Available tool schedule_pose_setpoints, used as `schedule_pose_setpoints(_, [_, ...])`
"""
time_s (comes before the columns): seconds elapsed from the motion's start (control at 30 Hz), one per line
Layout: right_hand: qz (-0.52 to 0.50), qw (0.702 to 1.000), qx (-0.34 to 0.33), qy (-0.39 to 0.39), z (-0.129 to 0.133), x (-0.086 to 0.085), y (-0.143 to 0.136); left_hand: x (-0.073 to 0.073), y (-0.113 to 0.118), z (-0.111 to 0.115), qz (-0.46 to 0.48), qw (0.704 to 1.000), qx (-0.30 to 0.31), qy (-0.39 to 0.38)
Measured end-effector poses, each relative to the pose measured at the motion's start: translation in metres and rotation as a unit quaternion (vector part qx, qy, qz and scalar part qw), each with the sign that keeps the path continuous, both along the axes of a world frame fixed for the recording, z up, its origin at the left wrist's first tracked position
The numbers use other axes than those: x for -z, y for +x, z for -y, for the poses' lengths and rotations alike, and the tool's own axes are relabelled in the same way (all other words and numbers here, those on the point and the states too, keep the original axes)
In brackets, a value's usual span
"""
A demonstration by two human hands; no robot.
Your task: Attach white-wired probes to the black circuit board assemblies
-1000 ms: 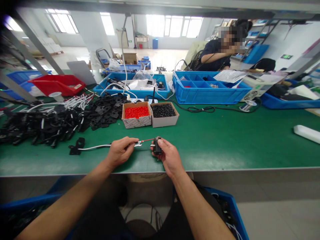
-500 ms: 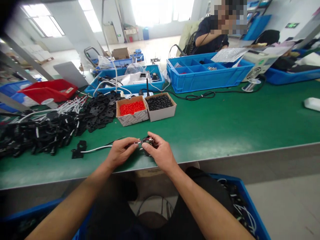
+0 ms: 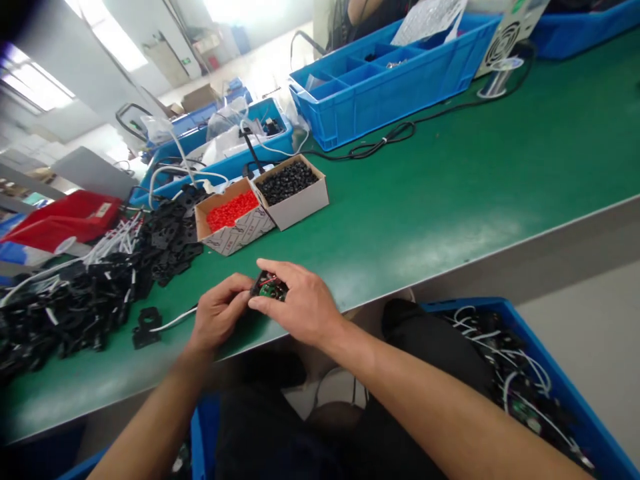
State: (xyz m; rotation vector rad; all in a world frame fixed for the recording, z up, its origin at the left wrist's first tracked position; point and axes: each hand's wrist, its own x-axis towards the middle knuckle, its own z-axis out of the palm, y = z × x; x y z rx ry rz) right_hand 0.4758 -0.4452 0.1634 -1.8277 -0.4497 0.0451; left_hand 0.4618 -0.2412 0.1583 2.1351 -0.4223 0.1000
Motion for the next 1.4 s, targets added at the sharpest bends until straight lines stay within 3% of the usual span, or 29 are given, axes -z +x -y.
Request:
schedule_pose_setpoints(0.67, [0.043, 0.995, 0.027, -0.086, -0.008, 0.002, 0.0, 0.001, 0.001, 0.001, 0.026, 0.994, -0.034, 0.102])
schedule_pose_setpoints(1.0, [0.045, 0.997, 0.018, -0.06, -0.01, 0.005, 0.006, 0.007, 0.003, 0.002, -0.01, 0.995, -0.073, 0.067])
schedule_pose_setpoints(1.07, [0.037, 0.999, 0.015, -0.034, -0.01, 0.006, 0.008, 0.005, 0.003, 0.003, -0.029, 0.995, -0.075, 0.057])
schedule_pose_setpoints(1.23, [-0.047, 0.998, -0.008, 0.039, -0.003, 0.009, 0.011, -0.011, 0.002, 0.002, -0.011, 0.996, -0.004, 0.093])
schedule_pose_setpoints(1.4, [-0.103, 0.99, -0.033, 0.085, 0.004, 0.012, 0.014, -0.028, 0.001, 0.007, -0.062, 0.992, -0.043, 0.101])
